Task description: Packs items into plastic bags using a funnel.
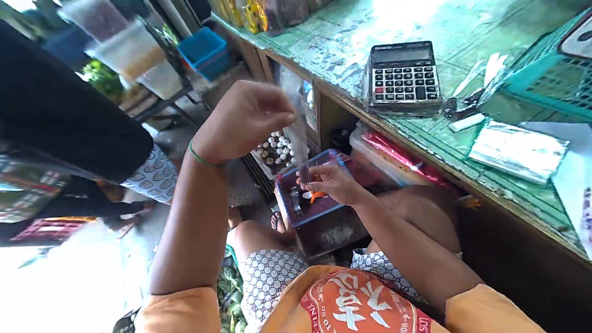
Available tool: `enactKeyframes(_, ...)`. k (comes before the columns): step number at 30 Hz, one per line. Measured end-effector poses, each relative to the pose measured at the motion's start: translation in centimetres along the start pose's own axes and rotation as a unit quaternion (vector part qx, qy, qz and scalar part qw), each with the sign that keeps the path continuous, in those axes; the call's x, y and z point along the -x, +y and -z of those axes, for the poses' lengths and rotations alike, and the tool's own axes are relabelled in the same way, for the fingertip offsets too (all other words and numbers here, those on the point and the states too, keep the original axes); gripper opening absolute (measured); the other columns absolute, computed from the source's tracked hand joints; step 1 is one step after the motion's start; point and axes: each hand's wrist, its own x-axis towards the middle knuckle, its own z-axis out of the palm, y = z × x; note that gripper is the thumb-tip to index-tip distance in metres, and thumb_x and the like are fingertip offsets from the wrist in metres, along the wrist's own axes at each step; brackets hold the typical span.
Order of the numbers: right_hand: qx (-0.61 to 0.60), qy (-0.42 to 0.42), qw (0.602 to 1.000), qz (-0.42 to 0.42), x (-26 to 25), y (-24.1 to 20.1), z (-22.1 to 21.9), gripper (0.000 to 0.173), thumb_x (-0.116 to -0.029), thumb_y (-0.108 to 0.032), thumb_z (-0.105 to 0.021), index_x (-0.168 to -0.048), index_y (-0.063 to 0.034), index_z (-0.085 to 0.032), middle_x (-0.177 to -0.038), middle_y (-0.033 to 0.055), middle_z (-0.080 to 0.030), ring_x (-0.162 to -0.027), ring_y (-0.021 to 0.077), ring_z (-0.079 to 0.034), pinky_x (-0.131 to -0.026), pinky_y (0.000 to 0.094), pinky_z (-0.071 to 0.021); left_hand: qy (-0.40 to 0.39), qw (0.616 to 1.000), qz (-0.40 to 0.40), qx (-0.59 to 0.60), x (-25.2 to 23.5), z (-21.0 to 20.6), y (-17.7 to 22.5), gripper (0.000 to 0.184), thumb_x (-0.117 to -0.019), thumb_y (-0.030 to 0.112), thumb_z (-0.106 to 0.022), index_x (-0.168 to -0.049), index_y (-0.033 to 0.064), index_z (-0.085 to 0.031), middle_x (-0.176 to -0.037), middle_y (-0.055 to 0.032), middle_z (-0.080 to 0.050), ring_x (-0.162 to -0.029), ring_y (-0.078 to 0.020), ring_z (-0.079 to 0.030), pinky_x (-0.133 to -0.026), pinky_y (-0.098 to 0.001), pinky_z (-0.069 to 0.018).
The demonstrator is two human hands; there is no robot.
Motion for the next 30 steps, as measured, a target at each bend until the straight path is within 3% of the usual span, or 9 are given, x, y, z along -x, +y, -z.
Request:
enactKeyframes(3, 0.088, 0.039, 0.995, -0.034, 0.3, 0.7, 0.9, 0.041, -0.0952, -0.018, -0.068, -0.133, -0.0027, -0.063, -0.118, 0.0095, -0.070, -0.102, 0.0157, -0.069, -0.091, 0.0339, -0.0583, 0.012, 0.999, 0.028, -0.038, 0.4, 0.3, 0.8, 0.010, -0.0946, 0.017, -0.068, -0.091, 0.0090, -0.073, -0.085, 0.0023, -0.071, -0.076, -0.0051, -0.067, -0.070, -0.0249, -0.0587)
enactKeyframes(7, 0.117, 0.133, 0.979, -0.103, 1.1, 1.1, 2.1, 0.032, -0.0995, -0.021, -0.065, -0.126, -0.0027, -0.066, -0.113, 0.0117, -0.070, -0.098, 0.0183, -0.068, -0.087, 0.0374, -0.0576, 0.059, 0.989, 0.097, -0.090, -0.5, -0.7, 0.3, 0.008, -0.0943, 0.016, -0.069, -0.093, 0.0097, -0.074, -0.082, 0.0024, -0.071, -0.070, -0.0041, -0.065, -0.066, -0.0259, -0.0574)
enactKeyframes(10, 0.091, 0.183, 0.972, -0.111, 1.4, 0.7, 2.3, 0.022, -0.1017, -0.019, -0.063, -0.116, -0.0028, -0.068, -0.103, 0.0107, -0.070, -0.088, 0.0179, -0.068, -0.079, 0.0359, -0.0579, 0.057, 0.983, 0.134, -0.111, -1.1, -1.4, -0.8, 0.010, -0.0948, 0.018, -0.069, -0.092, 0.0096, -0.074, -0.078, 0.0026, -0.071, -0.067, -0.0033, -0.063, -0.065, -0.0268, -0.0553)
enactKeyframes(14, -0.124, 0.197, 0.965, -0.123, 1.6, 0.0, 1.1, 0.028, -0.1097, -0.016, -0.046, -0.112, 0.0013, -0.067, -0.098, 0.0101, -0.071, -0.082, 0.0166, -0.069, -0.074, 0.0316, -0.0586, 0.059, 0.979, 0.151, -0.125, -1.4, -1.8, -1.6, 0.010, -0.0961, 0.018, -0.069, -0.092, 0.0104, -0.074, -0.077, 0.0028, -0.070, -0.065, -0.0030, -0.062, -0.063, -0.0267, -0.0530)
enactKeyframes(17, -0.296, 0.164, 0.925, -0.172, 1.1, -0.7, -1.0, 0.050, -0.1138, -0.032, -0.028, -0.116, 0.0013, -0.065, -0.101, 0.0114, -0.073, -0.087, 0.0196, -0.071, -0.078, 0.0361, -0.0594, 0.065, 0.982, 0.134, -0.112, -0.4, -3.0, -1.4, 0.007, -0.0941, 0.016, -0.070, -0.094, 0.0102, -0.074, -0.089, 0.0009, -0.073, -0.078, -0.0062, -0.068, -0.073, -0.0294, -0.0585)
enactKeyframes(20, -0.401, 0.138, 0.887, -0.182, 0.5, -0.4, -2.4, 0.059, -0.1135, -0.041, -0.022, -0.119, 0.0017, -0.062, -0.105, 0.0134, -0.073, -0.093, 0.0229, -0.073, -0.083, 0.0399, -0.0609, 0.015, 0.995, 0.055, -0.081, 2.9, -7.2, -1.3, 0.010, -0.0909, 0.016, -0.072, -0.094, 0.0069, -0.074, -0.105, -0.0049, -0.071, -0.100, -0.0163, -0.068, -0.088, -0.0399, -0.0589)
enactKeyframes(22, -0.437, 0.180, 0.860, -0.190, 0.8, -0.2, -2.6, 0.052, -0.1138, -0.036, -0.027, -0.117, 0.0023, -0.062, -0.100, 0.0134, -0.073, -0.088, 0.0224, -0.073, -0.080, 0.0386, -0.0614, -0.037, 0.998, 0.041, -0.042, 6.3, -11.9, -2.3, 0.014, -0.0931, 0.024, -0.071, -0.094, 0.0109, -0.077, -0.112, -0.0014, -0.074, -0.111, -0.0153, -0.067, -0.097, -0.0395, -0.0569)
enactKeyframes(24, -0.436, 0.233, 0.844, -0.211, 2.0, -0.2, -2.7, 0.042, -0.1134, -0.027, -0.034, -0.117, 0.0032, -0.062, -0.096, 0.0120, -0.072, -0.082, 0.0202, -0.072, -0.077, 0.0362, -0.0619, -0.062, 0.996, 0.056, -0.013, 9.9, -17.0, -3.0, 0.014, -0.0941, 0.023, -0.069, -0.093, 0.0127, -0.078, -0.113, 0.0011, -0.074, -0.112, -0.0149, -0.066, -0.099, -0.0392, -0.0541)
enactKeyframes(30, -0.320, 0.218, 0.890, -0.241, 5.8, -1.4, -3.3, 0.029, -0.1116, -0.019, -0.040, -0.114, -0.0004, -0.062, -0.082, 0.0033, -0.065, -0.064, 0.0110, -0.063, -0.062, 0.0258, -0.0574, 0.060, 0.987, 0.074, 0.128, 16.2, -26.5, -4.0, 0.008, -0.0921, 0.012, -0.071, -0.089, 0.0116, -0.078, -0.111, 0.0004, -0.076, -0.110, -0.0145, -0.068, -0.098, -0.0346, -0.0557)
